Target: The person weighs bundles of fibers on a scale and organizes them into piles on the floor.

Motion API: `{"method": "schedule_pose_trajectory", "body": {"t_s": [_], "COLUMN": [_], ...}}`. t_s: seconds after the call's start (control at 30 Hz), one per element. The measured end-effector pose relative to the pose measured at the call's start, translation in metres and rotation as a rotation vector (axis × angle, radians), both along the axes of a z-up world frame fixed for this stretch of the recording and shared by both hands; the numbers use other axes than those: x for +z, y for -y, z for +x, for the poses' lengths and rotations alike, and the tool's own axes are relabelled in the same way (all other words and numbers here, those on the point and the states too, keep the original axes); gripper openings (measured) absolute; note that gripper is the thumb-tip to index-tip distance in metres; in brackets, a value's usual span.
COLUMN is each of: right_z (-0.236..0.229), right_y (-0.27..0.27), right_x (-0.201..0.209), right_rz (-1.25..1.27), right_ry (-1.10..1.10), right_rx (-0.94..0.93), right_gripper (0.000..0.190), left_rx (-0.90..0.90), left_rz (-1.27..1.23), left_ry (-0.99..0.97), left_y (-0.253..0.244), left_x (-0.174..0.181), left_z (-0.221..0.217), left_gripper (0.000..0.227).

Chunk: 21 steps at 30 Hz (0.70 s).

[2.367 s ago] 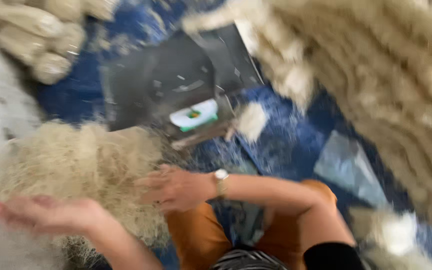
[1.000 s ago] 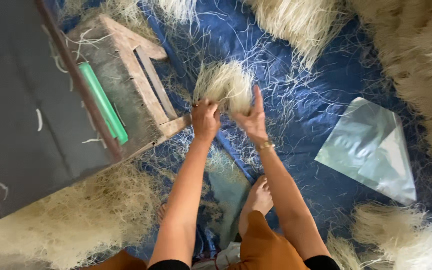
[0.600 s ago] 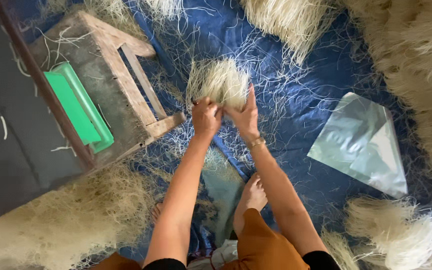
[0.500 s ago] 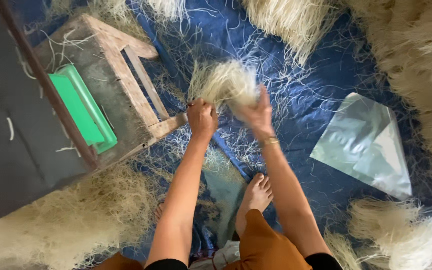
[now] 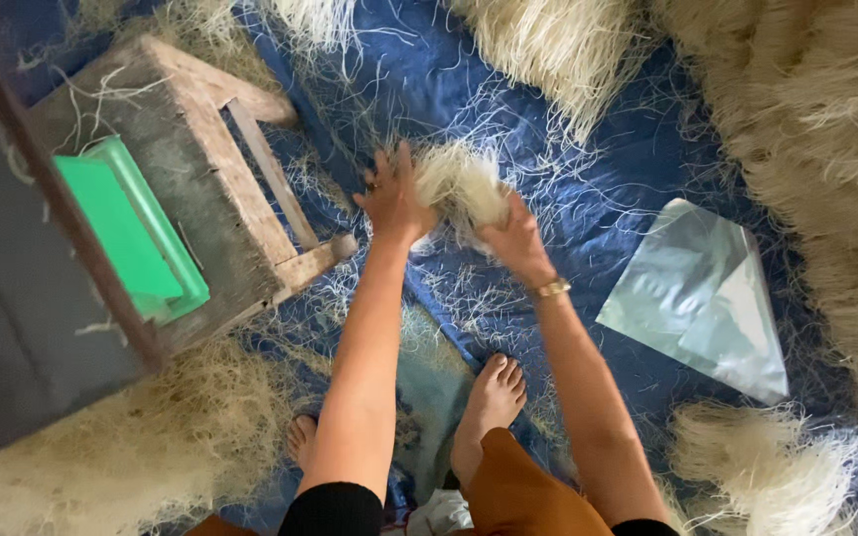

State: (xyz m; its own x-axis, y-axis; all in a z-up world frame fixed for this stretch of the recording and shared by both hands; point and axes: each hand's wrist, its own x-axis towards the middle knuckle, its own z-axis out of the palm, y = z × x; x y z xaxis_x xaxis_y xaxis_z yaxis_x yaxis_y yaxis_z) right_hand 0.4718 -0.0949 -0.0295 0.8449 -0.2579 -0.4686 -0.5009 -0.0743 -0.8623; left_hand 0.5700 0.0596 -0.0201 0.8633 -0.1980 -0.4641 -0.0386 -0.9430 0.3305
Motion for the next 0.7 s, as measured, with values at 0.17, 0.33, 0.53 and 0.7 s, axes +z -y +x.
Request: {"method": "schedule_pose_trajectory", "body": {"t_s": [0.17,0.33,0.53,0.7], "right_z": [0.003,-0.038,-0.075,-0.111], "right_y": [0.052,0.124,0.124,0.084], "right_x": [0.004,0.076,0.228,0.316], "right_rz": [-0.223,-0.412,-0.077,-0.201], "right_ry": [-0.029,0.304,0.2,0.406], "right_rx": [0.214,0.278,0.057,-0.148], "right_gripper": [0.071,0.066,0.049,0.058], "left_rx": [0.049,0.043,0.108,0.08], "left_rz": [0.105,0.237,0.224,0.182], "left_ry": [0.117,0.114,-0.179,-0.051], "left_y": [0.009,0.018,0.023,0.022], "left_x": [-0.022,-0.032,0.002,0.044], "left_z": [-0.009,-0.01,0.007,-0.031], "left_gripper": [0.099,0.094,0.119,0.165]}}
